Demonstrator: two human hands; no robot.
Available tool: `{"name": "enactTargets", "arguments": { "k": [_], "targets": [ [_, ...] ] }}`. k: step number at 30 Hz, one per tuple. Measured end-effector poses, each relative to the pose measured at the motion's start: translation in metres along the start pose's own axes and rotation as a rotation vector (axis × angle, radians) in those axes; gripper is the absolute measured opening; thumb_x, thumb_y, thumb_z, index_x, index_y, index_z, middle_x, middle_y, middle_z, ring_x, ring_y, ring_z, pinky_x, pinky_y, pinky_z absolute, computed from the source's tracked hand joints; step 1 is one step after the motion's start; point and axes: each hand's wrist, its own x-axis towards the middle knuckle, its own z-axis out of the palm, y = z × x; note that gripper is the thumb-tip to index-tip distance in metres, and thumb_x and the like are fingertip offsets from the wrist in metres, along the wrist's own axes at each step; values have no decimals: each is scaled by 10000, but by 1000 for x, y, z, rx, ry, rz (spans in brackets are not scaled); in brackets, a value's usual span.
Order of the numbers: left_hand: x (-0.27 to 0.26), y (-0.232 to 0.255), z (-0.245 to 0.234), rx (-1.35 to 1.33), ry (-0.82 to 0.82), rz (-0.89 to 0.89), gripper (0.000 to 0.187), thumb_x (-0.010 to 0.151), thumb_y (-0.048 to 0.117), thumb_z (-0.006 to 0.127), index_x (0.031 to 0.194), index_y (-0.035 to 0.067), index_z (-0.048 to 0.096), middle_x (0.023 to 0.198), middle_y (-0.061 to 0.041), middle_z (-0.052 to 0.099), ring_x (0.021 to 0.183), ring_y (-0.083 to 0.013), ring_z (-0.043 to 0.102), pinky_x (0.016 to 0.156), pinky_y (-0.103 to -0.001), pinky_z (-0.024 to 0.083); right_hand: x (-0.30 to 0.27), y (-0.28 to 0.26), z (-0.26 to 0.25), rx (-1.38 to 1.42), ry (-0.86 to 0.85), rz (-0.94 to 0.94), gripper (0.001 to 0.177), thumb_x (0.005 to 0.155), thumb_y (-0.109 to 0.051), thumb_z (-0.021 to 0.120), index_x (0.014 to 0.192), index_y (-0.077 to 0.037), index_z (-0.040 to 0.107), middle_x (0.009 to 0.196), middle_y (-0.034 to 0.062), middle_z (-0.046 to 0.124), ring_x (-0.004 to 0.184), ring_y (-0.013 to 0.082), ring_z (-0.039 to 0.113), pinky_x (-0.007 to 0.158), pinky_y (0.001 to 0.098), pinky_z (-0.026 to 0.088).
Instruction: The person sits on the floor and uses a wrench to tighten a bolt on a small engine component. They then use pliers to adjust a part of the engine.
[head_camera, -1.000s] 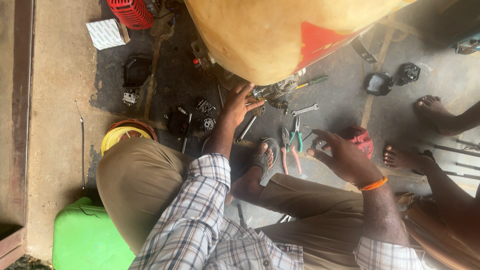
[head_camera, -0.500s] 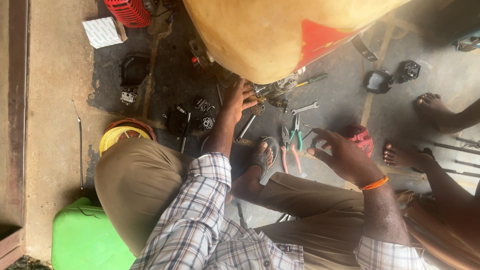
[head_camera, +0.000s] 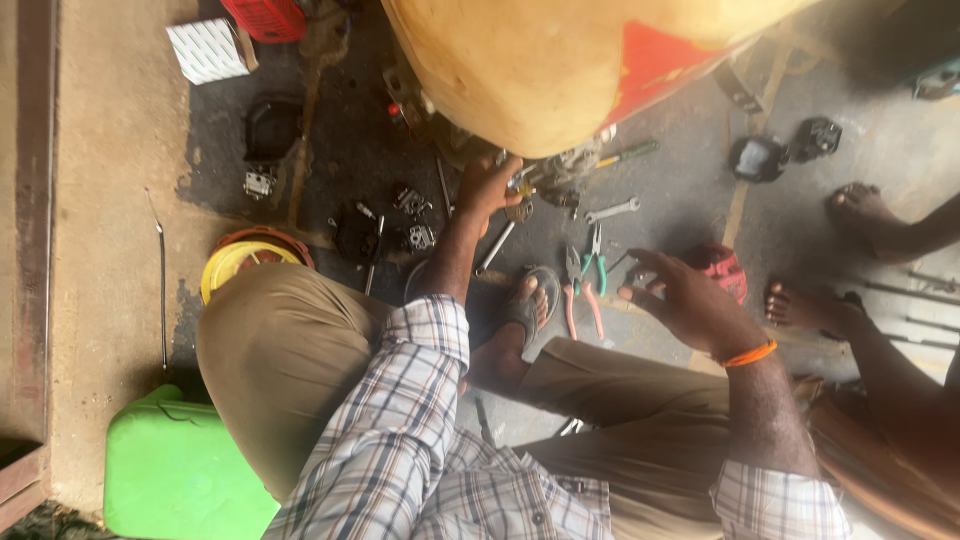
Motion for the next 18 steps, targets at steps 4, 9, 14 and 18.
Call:
{"name": "enactTargets", "arguments": {
  "k": [4, 9, 14, 18],
  "targets": [
    [-8, -1, 6, 16, 10, 62, 654, 893, 376, 672, 1398, -1, 499, 1344, -201, 573, 1080, -240, 662, 773, -371, 666, -3, 4, 3, 12, 8, 4, 651, 913, -471, 639, 1458, -136, 519, 1237, 81, 729, 1073, 221, 725, 906, 392, 562],
    [-11, 1, 9, -9, -59, 122, 844, 870, 474, 637, 1527, 96, 265, 1465, -80, 337, 1166, -163, 547, 735, -380, 678, -1, 5, 4, -16, 17, 5, 654, 905, -469, 659, 1456, -145, 524, 1243, 95, 709, 1077, 228, 718, 896, 401, 555],
    [12, -5, 8, 208, 10, 44, 917, 924, 529, 611, 1528, -50, 235, 1433, -238, 504, 1132, -294, 678, 709, -302, 657, 0, 9, 5, -19, 17, -24, 672, 903, -464, 654, 1476, -147, 502, 1221, 90, 722, 1054, 230, 724, 909, 403, 547],
    [22, -21, 4, 136, -66, 127, 804, 894, 442, 658, 1484, -28, 381, 1292, -202, 603, 1032, -233, 682, 640, -264, 652, 2, 10, 6, -3, 20, -52, 633, 905, -454, 666, 1427, -118, 542, 1221, 76, 738, 1061, 226, 725, 914, 398, 551]
  ]
}}
